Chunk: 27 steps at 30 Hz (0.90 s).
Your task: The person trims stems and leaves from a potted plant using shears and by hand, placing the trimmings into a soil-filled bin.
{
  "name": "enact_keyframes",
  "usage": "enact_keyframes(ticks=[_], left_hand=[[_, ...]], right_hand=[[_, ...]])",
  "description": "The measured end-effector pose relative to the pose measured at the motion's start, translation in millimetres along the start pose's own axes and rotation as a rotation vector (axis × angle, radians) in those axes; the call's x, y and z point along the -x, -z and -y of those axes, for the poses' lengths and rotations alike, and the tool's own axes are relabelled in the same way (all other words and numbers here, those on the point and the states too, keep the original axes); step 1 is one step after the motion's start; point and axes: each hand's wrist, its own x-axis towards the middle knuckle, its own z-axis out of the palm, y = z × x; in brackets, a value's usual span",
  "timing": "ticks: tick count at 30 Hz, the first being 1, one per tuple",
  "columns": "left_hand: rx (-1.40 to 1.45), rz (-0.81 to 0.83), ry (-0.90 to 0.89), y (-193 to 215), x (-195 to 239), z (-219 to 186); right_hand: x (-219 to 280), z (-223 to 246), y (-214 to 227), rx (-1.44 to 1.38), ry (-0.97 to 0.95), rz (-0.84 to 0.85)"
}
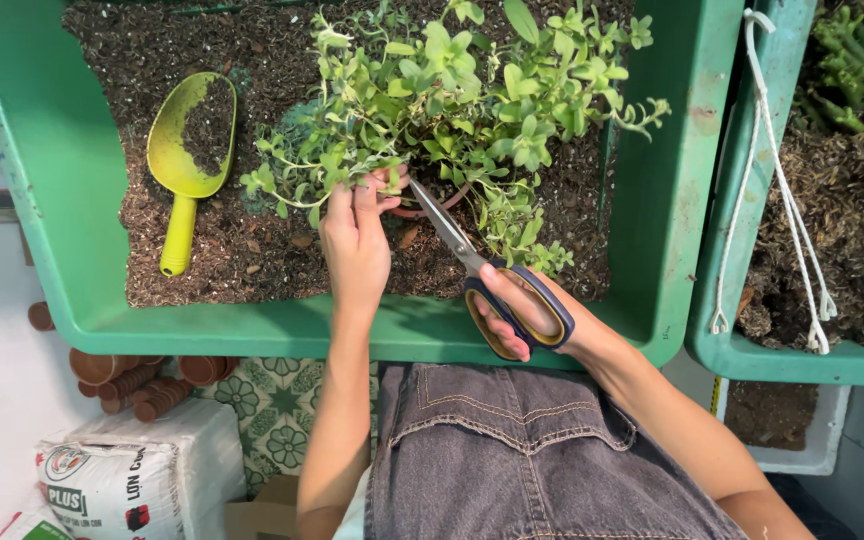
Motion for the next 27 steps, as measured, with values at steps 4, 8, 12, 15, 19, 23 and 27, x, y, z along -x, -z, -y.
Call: enact_keyframes(ticks=[4, 8, 12, 15, 19, 23, 27], left_hand=[[0.146, 0.047, 0.029, 15.3, 1.4, 4.2], [0.152, 0.094, 0.137, 88.3, -0.3, 14.4], [-0.002, -0.042, 0.176, 132.5, -12.3, 59.5], [-0.16, -0.159, 0.308, 135.0, -31.4, 102.7], [-0.324, -0.19, 0.333, 123.0, -26.5, 92.3], [-0.46, -0.38, -0.016, 91.1, -20.2, -4.4], [-0.344, -0.375, -0.274, 64.2, -10.1, -88.2]], right_hand=[[8.9, -3.4, 4.3, 0.157, 0.126, -0.008], [21.5, -6.6, 6.6, 0.179, 0.219, 0.049], [31.2, -10.1, 2.6, -0.039, 0.159, 0.178], [32.0, -8.7, 0.7, -0.133, 0.221, 0.309], [40.0, -6.7, 2.4, -0.162, 0.185, 0.326], [59.2, -6.8, 3.8, -0.047, 0.103, 0.222], [70.3, -1.6, -7.0, 0.13, 0.176, 0.161]])
